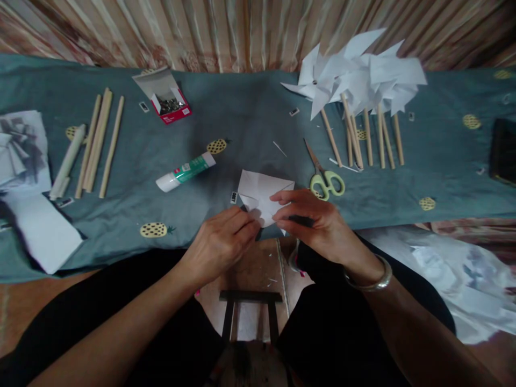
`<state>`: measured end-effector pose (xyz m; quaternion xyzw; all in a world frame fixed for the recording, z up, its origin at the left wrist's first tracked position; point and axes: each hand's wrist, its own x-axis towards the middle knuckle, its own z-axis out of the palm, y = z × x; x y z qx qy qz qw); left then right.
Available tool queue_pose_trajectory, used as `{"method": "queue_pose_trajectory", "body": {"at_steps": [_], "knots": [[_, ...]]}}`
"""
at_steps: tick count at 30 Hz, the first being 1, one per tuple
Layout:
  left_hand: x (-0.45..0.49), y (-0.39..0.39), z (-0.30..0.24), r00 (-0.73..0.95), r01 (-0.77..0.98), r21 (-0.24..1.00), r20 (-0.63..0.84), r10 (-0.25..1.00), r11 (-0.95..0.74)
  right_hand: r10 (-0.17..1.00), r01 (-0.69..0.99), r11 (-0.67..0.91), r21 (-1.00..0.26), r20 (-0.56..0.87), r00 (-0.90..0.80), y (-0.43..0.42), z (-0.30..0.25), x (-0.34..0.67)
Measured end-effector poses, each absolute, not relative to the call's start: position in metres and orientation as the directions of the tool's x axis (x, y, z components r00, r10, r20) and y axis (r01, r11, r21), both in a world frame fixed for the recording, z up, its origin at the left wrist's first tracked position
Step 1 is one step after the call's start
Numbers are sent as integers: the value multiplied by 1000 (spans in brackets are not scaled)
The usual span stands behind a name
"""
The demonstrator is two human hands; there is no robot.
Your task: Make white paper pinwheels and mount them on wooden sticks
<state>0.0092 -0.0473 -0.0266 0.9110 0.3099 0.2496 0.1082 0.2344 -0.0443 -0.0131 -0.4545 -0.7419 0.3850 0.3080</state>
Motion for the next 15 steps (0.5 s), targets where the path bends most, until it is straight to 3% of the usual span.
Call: {"method": "queue_pose_trajectory", "body": {"at_steps": [6,15], "knots": [[11,-48,-27,645,516,396,403,649,-759,943,519,291,-804,150,-297,-44,-19,221],[10,-49,-29,673,447,453,398,624,-771,935,621,343,-704,196,-295,-44,-20,214]]}}
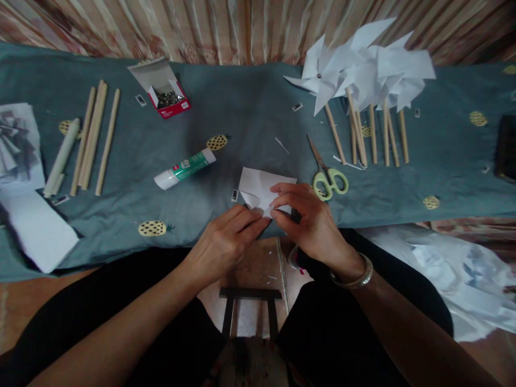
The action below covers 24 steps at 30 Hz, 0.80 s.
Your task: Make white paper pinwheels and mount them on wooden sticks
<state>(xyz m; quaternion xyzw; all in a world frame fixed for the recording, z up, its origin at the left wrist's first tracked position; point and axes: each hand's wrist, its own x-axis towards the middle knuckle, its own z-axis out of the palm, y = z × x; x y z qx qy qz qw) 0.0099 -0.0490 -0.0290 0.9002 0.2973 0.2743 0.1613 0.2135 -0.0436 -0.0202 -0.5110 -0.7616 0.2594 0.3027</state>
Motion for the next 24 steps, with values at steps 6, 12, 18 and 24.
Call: {"method": "queue_pose_trajectory", "body": {"at_steps": [6,12,18,24], "knots": [[11,-50,-29,671,449,472,383,635,-759,942,636,325,-700,184,-279,-45,-21,214],[11,-50,-30,664,456,481,378,646,-749,942,636,325,-700,183,-280,-46,-21,214],[12,-51,-32,652,467,477,383,654,-745,939,633,338,-696,205,-276,-46,-21,213],[12,-51,-35,629,477,506,374,681,-718,939,647,339,-683,205,-275,-47,-22,213]]}}
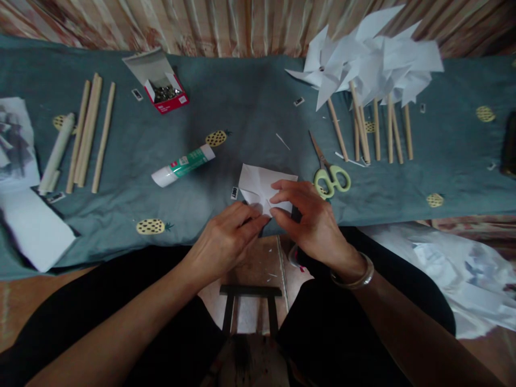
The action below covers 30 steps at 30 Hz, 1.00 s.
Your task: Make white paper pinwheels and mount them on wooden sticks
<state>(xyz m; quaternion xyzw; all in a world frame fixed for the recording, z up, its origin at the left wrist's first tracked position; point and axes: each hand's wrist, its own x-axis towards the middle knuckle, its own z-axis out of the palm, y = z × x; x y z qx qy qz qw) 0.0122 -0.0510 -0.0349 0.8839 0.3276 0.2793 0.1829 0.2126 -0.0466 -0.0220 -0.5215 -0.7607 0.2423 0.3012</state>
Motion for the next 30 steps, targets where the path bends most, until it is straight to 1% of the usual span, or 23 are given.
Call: {"method": "queue_pose_trajectory", "body": {"at_steps": [5,10,20,24,30], "knots": [[13,-51,-35,615,475,523,377,692,-708,934,655,354,-668,219,-282,-47,-23,212],[14,-51,-34,599,487,512,393,697,-707,934,662,355,-660,215,-286,-47,-23,212],[13,-52,-36,606,503,496,381,698,-708,930,658,367,-657,234,-285,-46,-25,211],[13,-53,-34,616,494,503,373,694,-709,932,659,358,-661,218,-289,-46,-24,211],[15,-51,-33,606,487,503,395,691,-714,930,662,366,-654,224,-292,-46,-23,210]]}}
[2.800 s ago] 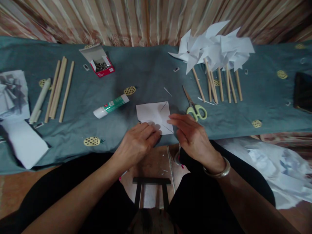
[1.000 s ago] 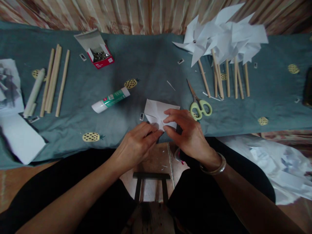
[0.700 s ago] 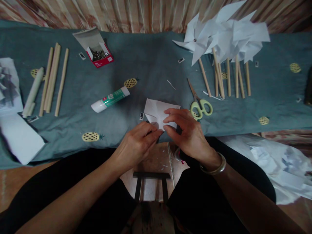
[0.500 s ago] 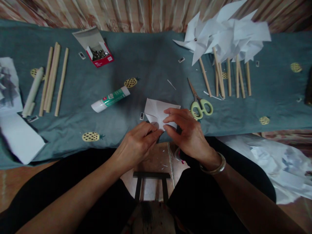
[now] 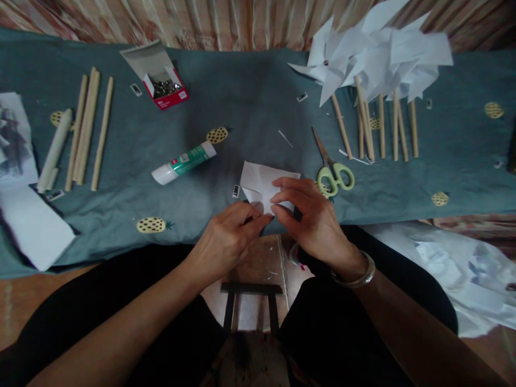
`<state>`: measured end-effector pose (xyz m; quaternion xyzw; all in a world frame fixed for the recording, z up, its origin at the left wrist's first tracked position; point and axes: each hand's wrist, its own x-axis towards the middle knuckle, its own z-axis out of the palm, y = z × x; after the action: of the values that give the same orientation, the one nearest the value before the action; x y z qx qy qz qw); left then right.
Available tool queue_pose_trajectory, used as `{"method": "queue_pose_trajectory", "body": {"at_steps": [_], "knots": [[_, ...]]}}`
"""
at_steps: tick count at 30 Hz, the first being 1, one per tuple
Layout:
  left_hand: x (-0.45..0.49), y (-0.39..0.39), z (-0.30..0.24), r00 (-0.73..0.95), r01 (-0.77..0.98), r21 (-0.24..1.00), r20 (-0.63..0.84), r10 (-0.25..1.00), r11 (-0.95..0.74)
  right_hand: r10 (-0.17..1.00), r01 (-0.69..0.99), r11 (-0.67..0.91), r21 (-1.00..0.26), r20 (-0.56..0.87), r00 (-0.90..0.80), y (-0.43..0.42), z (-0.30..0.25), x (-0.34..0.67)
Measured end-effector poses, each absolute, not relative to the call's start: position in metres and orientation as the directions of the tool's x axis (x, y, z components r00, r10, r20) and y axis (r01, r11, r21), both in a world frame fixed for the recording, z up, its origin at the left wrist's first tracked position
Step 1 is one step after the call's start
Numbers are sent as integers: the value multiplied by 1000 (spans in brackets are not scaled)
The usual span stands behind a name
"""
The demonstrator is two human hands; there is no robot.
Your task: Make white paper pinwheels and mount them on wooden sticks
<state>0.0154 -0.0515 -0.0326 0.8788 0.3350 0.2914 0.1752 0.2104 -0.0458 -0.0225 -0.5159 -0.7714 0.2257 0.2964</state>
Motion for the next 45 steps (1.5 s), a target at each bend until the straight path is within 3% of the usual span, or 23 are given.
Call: {"method": "queue_pose_trajectory", "body": {"at_steps": [30,38,45], "knots": [[15,-52,-34,601,503,486,398,693,-715,905,647,424,-634,290,-310,-48,-27,211],[14,-53,-35,611,505,493,375,697,-708,884,703,466,-538,259,-388,-52,-29,211],[17,-52,-31,611,515,487,369,700,-706,834,776,547,-315,285,-472,-59,-32,197]]}}
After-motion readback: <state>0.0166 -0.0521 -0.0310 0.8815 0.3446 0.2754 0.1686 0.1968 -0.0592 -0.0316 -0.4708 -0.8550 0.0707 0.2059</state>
